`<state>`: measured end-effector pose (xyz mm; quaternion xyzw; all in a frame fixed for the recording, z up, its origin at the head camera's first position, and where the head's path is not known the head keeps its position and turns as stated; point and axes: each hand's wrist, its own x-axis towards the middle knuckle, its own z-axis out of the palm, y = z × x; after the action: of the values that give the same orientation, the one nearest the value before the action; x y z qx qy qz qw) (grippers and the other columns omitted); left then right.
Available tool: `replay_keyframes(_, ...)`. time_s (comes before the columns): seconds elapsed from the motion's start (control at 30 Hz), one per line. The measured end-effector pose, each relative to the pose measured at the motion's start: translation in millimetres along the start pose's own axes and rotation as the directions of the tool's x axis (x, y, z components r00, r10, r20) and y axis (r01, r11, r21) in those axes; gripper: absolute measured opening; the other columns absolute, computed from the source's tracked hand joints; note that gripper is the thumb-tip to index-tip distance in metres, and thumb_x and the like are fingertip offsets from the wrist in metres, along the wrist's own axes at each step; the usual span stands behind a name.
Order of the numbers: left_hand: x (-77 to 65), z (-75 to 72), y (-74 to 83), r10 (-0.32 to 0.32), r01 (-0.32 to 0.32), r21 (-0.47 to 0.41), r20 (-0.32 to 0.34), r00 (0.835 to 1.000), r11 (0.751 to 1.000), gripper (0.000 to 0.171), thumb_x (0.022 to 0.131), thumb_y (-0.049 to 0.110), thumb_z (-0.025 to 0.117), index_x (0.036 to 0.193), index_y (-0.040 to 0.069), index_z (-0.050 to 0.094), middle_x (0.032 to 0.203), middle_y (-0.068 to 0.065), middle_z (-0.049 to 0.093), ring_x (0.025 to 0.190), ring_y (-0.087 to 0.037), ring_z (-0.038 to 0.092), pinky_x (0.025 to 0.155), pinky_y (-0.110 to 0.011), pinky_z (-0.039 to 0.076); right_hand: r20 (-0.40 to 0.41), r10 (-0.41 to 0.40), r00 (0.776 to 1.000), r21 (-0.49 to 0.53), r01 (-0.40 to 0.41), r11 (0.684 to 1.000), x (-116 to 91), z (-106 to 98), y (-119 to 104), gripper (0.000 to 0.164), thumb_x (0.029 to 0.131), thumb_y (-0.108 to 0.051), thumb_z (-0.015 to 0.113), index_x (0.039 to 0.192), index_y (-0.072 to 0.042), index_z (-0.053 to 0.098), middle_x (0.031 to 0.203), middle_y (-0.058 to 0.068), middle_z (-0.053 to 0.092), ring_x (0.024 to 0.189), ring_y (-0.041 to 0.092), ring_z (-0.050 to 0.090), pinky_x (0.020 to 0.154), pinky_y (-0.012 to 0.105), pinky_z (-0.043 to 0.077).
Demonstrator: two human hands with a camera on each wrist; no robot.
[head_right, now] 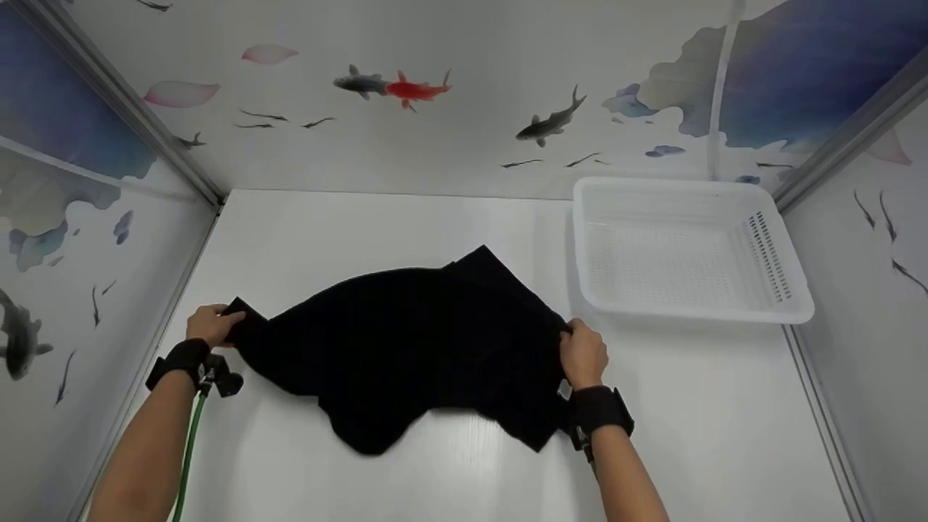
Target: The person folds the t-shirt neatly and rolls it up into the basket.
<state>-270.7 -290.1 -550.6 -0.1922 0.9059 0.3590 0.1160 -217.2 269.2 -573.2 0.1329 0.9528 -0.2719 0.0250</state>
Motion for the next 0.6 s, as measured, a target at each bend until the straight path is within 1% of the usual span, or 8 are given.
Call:
replay_keyframes(0.07, -1.3, -7.3, -3.2, -0.004, 0.005, 0.038, -0.032, 0.999, 0.999, 0.046, 0.092, 0.017, 0.047, 0.127, -0.012, 0.042, 0.125, -0.033, 0.044, 0.109, -0.044, 0.047, 0.08, -0.041, 0.049, 0.034, 0.015, 0.999, -0.006, -0.015, 1.0, 5.8, -3.1, -6.2, 0.024, 0.088, -0.009, 0.051, 0.107, 0.005, 0.058, 0.096, 0.028, 0.061, 0.079, 0.042, 0.059, 0.064, 0.049, 0.048)
replay_keyframes(0.13, -1.5, -13.1, -6.7, -0.022, 0.024, 0.041, -0.053, 0.998, 0.999, 0.047, 0.092, 0.018, 0.047, 0.128, -0.012, 0.041, 0.123, -0.032, 0.046, 0.106, -0.042, 0.05, 0.083, -0.042, 0.048, 0.066, 0.026, 0.997, 0.004, -0.027, 1.0, 12.4, -5.9, -11.5, 0.023, 0.086, -0.004, 0.048, 0.104, 0.008, 0.057, 0.084, 0.025, 0.063, 0.069, 0.038, 0.059, 0.062, 0.045, 0.049)
replay_keyframes(0.23, -0.2, -18.1, -8.6, -0.038, 0.04, 0.024, -0.058, 0.998, 0.999, 0.047, 0.092, 0.019, 0.049, 0.126, -0.012, 0.043, 0.117, -0.032, 0.05, 0.084, -0.034, 0.06, 0.074, -0.036, 0.051, 0.12, 0.08, 0.99, 0.108, -0.093, 0.99, 23.7, -8.9, -17.9, 0.024, 0.082, -0.002, 0.044, 0.097, 0.012, 0.058, 0.06, 0.013, 0.061, 0.053, 0.023, 0.059, 0.055, 0.032, 0.05)
replay_keyframes(0.3, 3.0, -19.7, -8.3, -0.047, 0.046, -0.028, -0.041, 0.998, 0.999, 0.047, 0.091, 0.018, 0.05, 0.126, -0.012, 0.043, 0.117, -0.032, 0.051, 0.069, -0.023, 0.063, 0.074, -0.035, 0.051, 0.141, 0.103, 0.985, 0.203, -0.131, 0.97, 31.6, -10.3, -22.5, 0.028, 0.082, -0.006, 0.043, 0.095, 0.013, 0.058, 0.056, 0.006, 0.059, 0.048, 0.014, 0.058, 0.052, 0.025, 0.049)
replay_keyframes(0.37, 6.6, -21.7, -4.4, -0.05, 0.048, -0.083, -0.025, 0.998, 0.995, 0.047, 0.091, 0.017, 0.05, 0.127, -0.013, 0.041, 0.119, -0.031, 0.049, 0.061, -0.011, 0.062, 0.081, -0.035, 0.049, 0.152, 0.123, 0.981, 0.298, -0.164, 0.941, 39.5, -12.8, -28.0, 0.031, 0.086, -0.012, 0.045, 0.099, 0.012, 0.058, 0.062, 0.006, 0.061, 0.049, 0.007, 0.057, 0.051, 0.019, 0.047)
replay_keyframes(0.43, 10.4, -25.5, 2.1, -0.051, 0.047, -0.147, -0.021, 0.999, 0.988, 0.048, 0.092, 0.017, 0.049, 0.129, -0.012, 0.038, 0.123, -0.032, 0.046, 0.057, -0.005, 0.061, 0.087, -0.039, 0.046, 0.139, 0.103, 0.985, 0.377, -0.149, 0.914, 47.2, -16.5, -35.5, 0.036, 0.09, -0.019, 0.046, 0.106, 0.011, 0.056, 0.078, 0.012, 0.062, 0.055, 0.004, 0.057, 0.055, 0.017, 0.048)
replay_keyframes(0.53, 18.2, -36.3, 17.3, -0.005, -0.004, -0.143, -0.062, 0.998, 0.99, 0.048, 0.093, 0.018, 0.046, 0.13, -0.011, 0.038, 0.123, -0.031, 0.046, 0.057, -0.004, 0.06, 0.087, -0.04, 0.045, 0.064, 0.052, 0.997, 0.457, -0.076, 0.886, 60.4, -23.6, -49.1, 0.04, 0.095, -0.026, 0.043, 0.114, 0.008, 0.053, 0.102, 0.019, 0.056, 0.068, 0.002, 0.056, 0.063, 0.015, 0.048)
replay_keyframes(0.6, 25.3, -45.0, 29.5, 0.051, -0.065, -0.117, -0.125, 0.991, 0.991, 0.046, 0.094, 0.02, 0.045, 0.129, -0.01, 0.041, 0.118, -0.031, 0.051, 0.06, -0.01, 0.061, 0.08, -0.039, 0.047, -0.034, 0.023, 0.999, 0.492, -0.003, 0.87, 69.1, -27.8, -60.0, 0.039, 0.095, -0.029, 0.042, 0.113, 0.005, 0.053, 0.105, 0.018, 0.054, 0.075, 0.003, 0.055, 0.067, 0.014, 0.047)
